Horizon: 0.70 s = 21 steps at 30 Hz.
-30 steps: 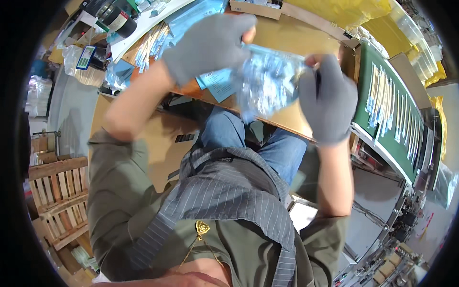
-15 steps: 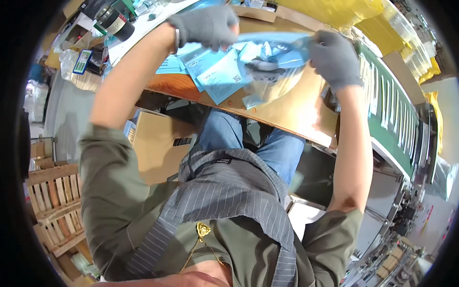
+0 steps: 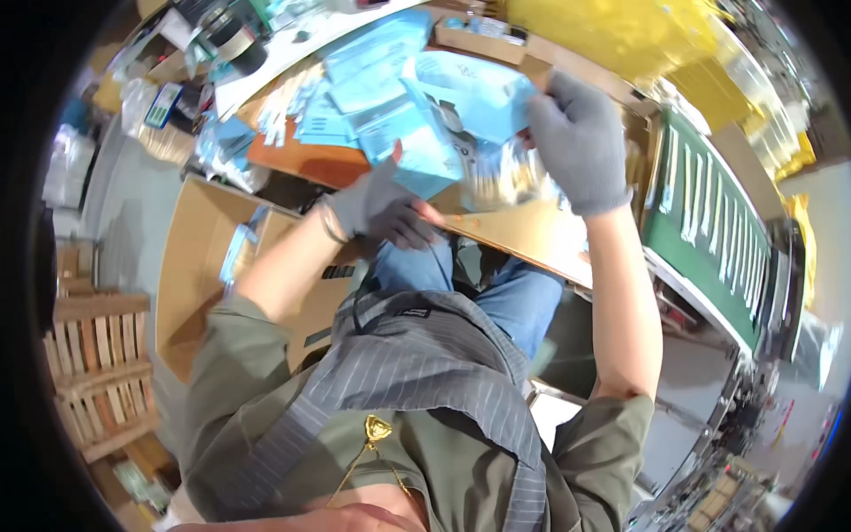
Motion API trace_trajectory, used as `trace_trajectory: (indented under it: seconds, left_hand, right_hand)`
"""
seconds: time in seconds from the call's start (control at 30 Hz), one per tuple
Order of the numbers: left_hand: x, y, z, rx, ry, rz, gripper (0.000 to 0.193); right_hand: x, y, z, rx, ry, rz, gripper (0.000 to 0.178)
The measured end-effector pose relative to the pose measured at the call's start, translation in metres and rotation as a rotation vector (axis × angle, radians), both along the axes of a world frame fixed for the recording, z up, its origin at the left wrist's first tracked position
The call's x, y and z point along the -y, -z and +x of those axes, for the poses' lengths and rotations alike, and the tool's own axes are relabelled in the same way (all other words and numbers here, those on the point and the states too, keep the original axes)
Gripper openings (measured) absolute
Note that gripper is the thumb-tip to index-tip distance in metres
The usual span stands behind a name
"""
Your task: Packaging bundles of wooden chopsticks into plastic bags and placing them into a shipping box.
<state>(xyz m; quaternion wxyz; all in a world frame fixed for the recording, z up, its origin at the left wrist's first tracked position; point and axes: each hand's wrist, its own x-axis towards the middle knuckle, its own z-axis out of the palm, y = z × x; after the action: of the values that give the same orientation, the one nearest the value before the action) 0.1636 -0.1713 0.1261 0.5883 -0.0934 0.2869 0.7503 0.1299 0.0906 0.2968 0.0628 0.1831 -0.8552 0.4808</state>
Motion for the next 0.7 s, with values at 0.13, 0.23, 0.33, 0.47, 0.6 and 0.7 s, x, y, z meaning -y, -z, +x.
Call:
trace_trajectory:
  seconds: [0.13, 0.23, 0.33, 0.47, 0.6, 0.7]
  left_hand:
    - [-0.046, 0.013, 0.027, -0.159, -0.331, 0.581, 0.105]
    - [-0.052, -0.018, 0.036, -1.265, -0.934, 0.462, 0.065]
    - [0.007, -0.038, 0.068, -0.886, -1.087, 0.606, 0.063]
    - [0.132, -0.052, 0.192, -1.005, -1.381, -0.260, 0.054]
    - [0.218, -0.064, 0.242, -0.989, -1.495, -0.300, 0.044]
    - [0.254, -0.044, 0.247, -1.362, -1.260, -0.309, 0.040]
  right_hand:
    - [0.063, -0.018, 0.064, -0.500, -0.402, 0.343, 0.010]
    - [0.078, -0.029, 0.100, -0.661, -0.726, 0.484, 0.015]
    - [0.093, -0.026, 0.108, -0.753, -0.897, 0.257, 0.020]
    - [0.082, -0.024, 0.103, -0.623, -0.725, 0.297, 0.024]
    - [0.059, -0.006, 0.085, -0.507, -0.608, 0.431, 0.028]
    - [0.040, 0.012, 0.082, -0.367, -0.518, 0.454, 0.027]
